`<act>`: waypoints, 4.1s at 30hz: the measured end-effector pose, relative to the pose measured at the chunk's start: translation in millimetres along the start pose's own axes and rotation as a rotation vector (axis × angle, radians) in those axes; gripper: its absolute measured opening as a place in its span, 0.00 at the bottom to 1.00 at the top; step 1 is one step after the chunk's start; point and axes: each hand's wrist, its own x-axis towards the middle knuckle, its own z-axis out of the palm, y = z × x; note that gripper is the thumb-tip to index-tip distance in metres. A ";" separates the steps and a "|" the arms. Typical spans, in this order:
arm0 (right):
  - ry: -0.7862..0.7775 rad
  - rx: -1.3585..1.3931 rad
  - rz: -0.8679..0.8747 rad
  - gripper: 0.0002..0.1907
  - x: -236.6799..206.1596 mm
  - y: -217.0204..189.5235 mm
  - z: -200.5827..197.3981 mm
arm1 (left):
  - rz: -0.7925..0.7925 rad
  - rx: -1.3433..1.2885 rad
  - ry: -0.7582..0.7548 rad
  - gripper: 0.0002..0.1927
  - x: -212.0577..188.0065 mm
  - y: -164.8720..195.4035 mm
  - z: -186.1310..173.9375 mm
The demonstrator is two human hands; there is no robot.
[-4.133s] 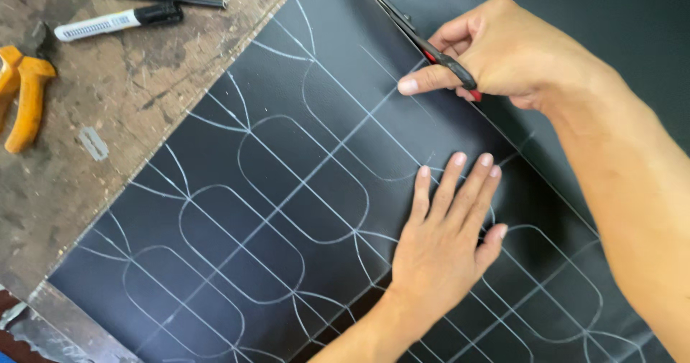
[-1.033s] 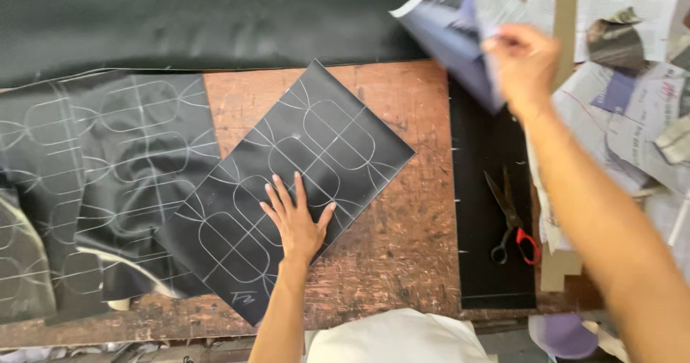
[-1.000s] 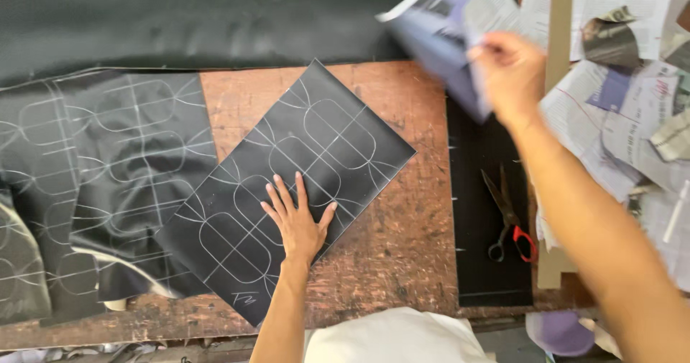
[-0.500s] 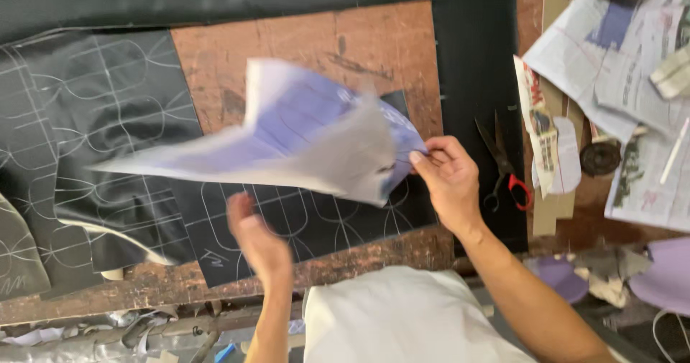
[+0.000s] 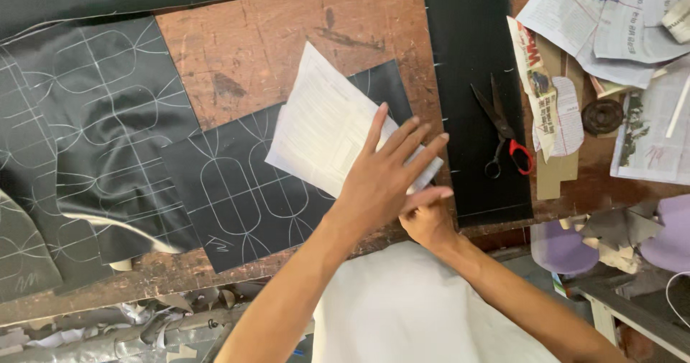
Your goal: The person cuts a large black patterned sheet of leather-like material with scissors along chalk lines, working around the edges of the sheet. They then set the cut pieces aside, place a printed paper pattern on the table, and cut along a tan backing strip and a smaller tan piece, trimming its curved edge with scissors.
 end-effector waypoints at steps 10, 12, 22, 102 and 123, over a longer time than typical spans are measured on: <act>0.320 0.875 0.711 0.16 30.4 5.2 -11.4 | -0.271 0.124 -0.482 0.26 -53.1 3.4 -67.2; 0.322 0.899 0.793 0.15 21.2 11.6 -6.9 | -0.440 0.214 -0.640 0.32 -72.6 8.7 -81.9; 0.397 0.957 0.937 0.11 2.4 15.7 15.7 | -0.617 0.003 -0.453 0.42 -109.0 -5.8 5.3; 0.125 -0.035 0.460 0.24 21.9 30.8 -29.9 | -0.303 0.263 -0.597 0.58 -86.5 -63.1 141.5; 0.119 0.008 0.478 0.23 22.0 30.3 -31.7 | -0.309 0.232 -0.577 0.58 -84.8 -62.6 140.4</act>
